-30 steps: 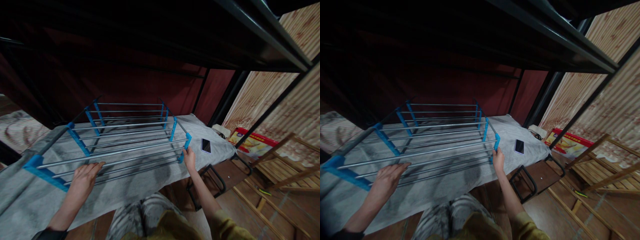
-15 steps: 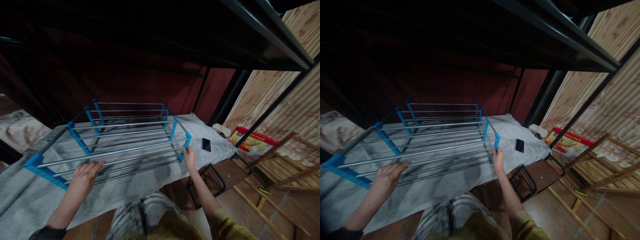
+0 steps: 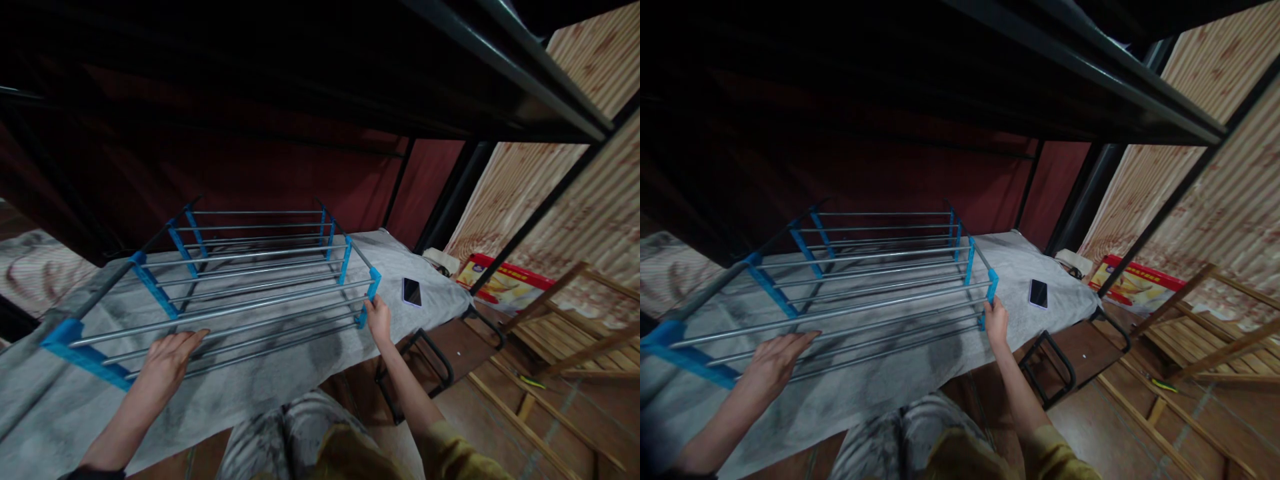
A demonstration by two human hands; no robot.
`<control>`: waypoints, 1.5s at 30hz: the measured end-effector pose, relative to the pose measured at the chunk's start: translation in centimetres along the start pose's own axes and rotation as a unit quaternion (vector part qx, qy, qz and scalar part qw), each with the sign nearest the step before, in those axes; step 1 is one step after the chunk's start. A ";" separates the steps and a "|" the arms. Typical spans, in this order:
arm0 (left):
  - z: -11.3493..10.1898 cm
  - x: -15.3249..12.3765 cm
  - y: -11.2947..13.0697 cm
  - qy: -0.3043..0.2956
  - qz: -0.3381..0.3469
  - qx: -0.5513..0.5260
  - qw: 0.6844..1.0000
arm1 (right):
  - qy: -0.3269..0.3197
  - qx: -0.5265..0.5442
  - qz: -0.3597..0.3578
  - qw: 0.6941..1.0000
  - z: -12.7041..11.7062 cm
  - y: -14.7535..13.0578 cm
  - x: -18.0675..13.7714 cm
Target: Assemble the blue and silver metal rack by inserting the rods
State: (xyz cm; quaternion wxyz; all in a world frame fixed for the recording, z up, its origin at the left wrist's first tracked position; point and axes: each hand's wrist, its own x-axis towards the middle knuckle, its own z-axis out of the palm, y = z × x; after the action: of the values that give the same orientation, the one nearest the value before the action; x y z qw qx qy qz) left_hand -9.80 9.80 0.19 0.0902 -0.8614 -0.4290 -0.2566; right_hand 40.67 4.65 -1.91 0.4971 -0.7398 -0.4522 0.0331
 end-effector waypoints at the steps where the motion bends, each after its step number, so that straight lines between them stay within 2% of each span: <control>1: 0.1 0.0 -0.2 0.000 0.001 0.000 1.000 | 0.000 0.000 0.000 1.000 0.0 -0.1 0.0; 4: 0.5 -0.1 -0.8 -0.006 -0.001 0.001 1.000 | 0.001 -0.004 0.000 1.000 -0.1 -0.3 0.0; 10: 0.5 0.1 -1.1 -0.064 -0.003 0.003 0.998 | -0.003 -0.017 0.001 1.000 -0.4 -0.8 -0.3; 19: 0.2 0.3 -1.3 -0.076 0.012 0.024 0.997 | -0.006 -0.040 0.012 0.999 -0.4 -1.2 -0.7; 29: 0.8 0.5 -2.4 -0.050 0.040 -0.010 0.998 | 0.006 -0.054 0.011 0.998 -0.1 -1.2 -0.9; 34: 0.1 0.7 -1.2 -0.058 0.046 0.001 0.997 | 0.006 -0.047 0.000 0.999 -0.3 -1.4 -1.1; 38: -1.2 -2.0 1.9 0.041 0.027 0.055 0.997 | 0.008 -0.020 -0.013 1.000 -0.1 -0.5 -1.4; 40: -1.8 -4.3 3.2 0.105 -0.023 0.060 0.992 | 0.000 0.017 -0.020 1.000 0.1 0.4 -1.6; 42: -2.4 -6.4 3.6 0.207 -0.147 0.064 0.965 | -0.020 0.051 -0.022 0.998 0.5 1.3 -1.8; 44: -2.9 -7.7 3.0 0.308 -0.294 0.043 0.904 | -0.041 0.062 -0.015 0.997 0.7 2.0 -2.2; 45: -3.1 -7.9 2.4 0.338 -0.356 0.010 0.871 | -0.049 0.059 -0.009 0.997 0.8 2.1 -2.5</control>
State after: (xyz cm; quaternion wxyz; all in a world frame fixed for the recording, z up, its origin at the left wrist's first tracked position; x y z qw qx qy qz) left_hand -13.02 1.62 -1.10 0.1408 -0.5100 -0.6528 -0.5421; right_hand 40.19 3.29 -4.94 0.5174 -0.7025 -0.4799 0.0917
